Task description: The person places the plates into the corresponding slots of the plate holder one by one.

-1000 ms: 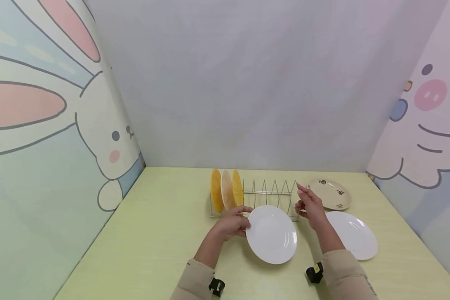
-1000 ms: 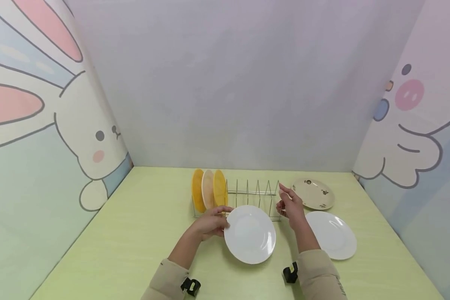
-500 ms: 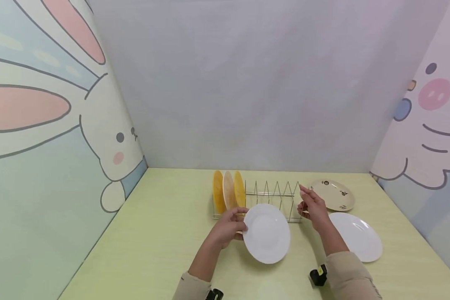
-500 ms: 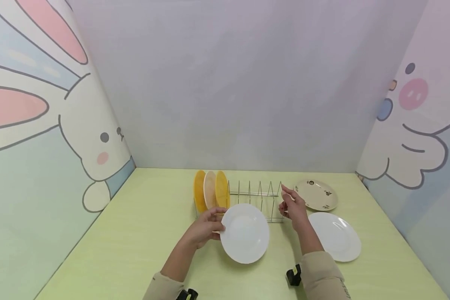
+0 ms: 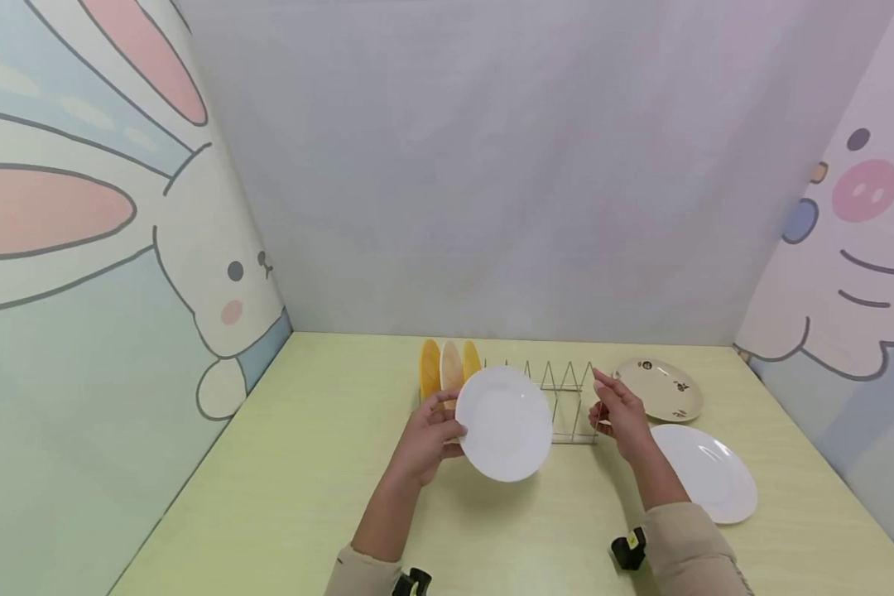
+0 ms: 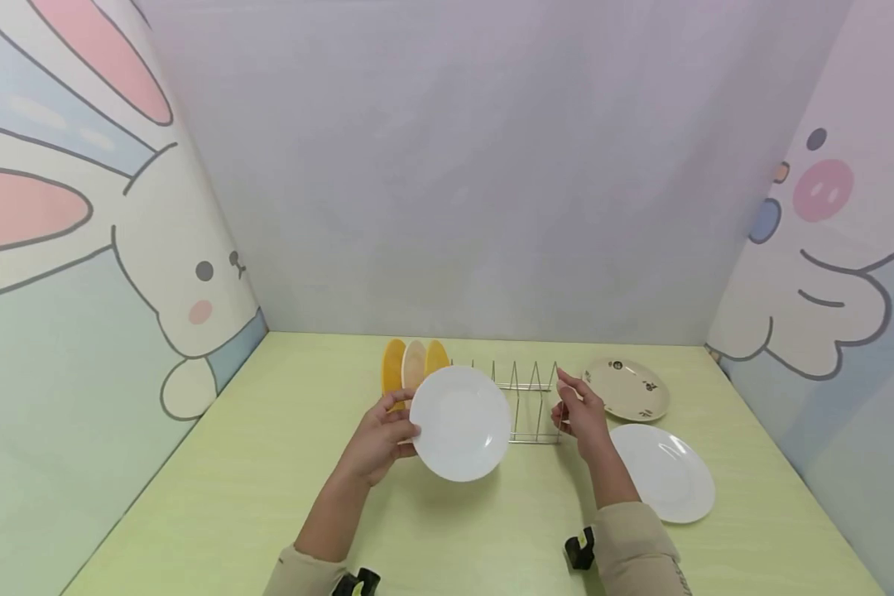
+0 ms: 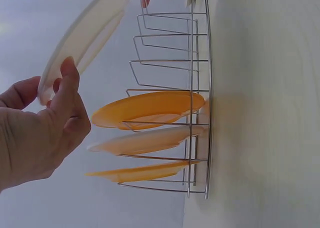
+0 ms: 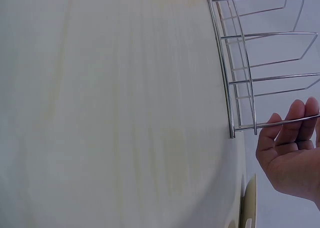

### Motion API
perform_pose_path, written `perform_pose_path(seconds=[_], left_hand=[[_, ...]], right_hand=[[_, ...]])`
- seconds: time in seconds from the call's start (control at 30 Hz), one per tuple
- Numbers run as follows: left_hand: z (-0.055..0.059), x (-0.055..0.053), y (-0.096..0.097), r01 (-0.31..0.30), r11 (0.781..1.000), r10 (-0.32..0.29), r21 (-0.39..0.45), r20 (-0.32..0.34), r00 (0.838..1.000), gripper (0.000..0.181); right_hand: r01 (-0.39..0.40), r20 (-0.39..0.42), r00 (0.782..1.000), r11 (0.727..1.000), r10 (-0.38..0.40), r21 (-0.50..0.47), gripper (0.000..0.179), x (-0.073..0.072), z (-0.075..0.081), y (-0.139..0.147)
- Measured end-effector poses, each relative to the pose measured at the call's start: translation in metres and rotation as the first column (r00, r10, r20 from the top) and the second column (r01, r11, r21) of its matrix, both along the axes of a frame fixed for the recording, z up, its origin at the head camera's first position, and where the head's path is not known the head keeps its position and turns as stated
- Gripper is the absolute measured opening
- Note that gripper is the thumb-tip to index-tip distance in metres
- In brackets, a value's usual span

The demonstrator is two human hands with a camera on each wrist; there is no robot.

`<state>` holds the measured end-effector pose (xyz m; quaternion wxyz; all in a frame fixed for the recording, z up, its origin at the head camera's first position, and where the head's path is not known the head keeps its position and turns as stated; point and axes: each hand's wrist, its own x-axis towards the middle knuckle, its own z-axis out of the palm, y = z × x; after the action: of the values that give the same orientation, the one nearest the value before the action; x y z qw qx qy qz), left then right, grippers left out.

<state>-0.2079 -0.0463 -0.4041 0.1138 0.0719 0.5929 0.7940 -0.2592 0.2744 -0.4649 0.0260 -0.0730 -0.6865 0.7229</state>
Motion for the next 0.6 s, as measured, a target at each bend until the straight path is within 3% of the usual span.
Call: perform_pose_path(seconds=[0.37, 0.6], left_hand=[[0.015, -0.006, -0.001, -0.138, 0.980, 0.145, 0.146, -0.035, 0.989, 0.046], [0.022, -0.010, 0.010, -0.288, 0.939, 0.297, 0.188, -0.020, 0.955, 0.044]], right_hand=[[0.003, 0.000, 1.000, 1.000, -0.003, -0.004, 0.053, -0.001, 0.000, -0.001], [0.007, 0.002, 1.000, 1.000, -0.007, -0.004, 0.054, -0.002, 0.000, 0.000]])
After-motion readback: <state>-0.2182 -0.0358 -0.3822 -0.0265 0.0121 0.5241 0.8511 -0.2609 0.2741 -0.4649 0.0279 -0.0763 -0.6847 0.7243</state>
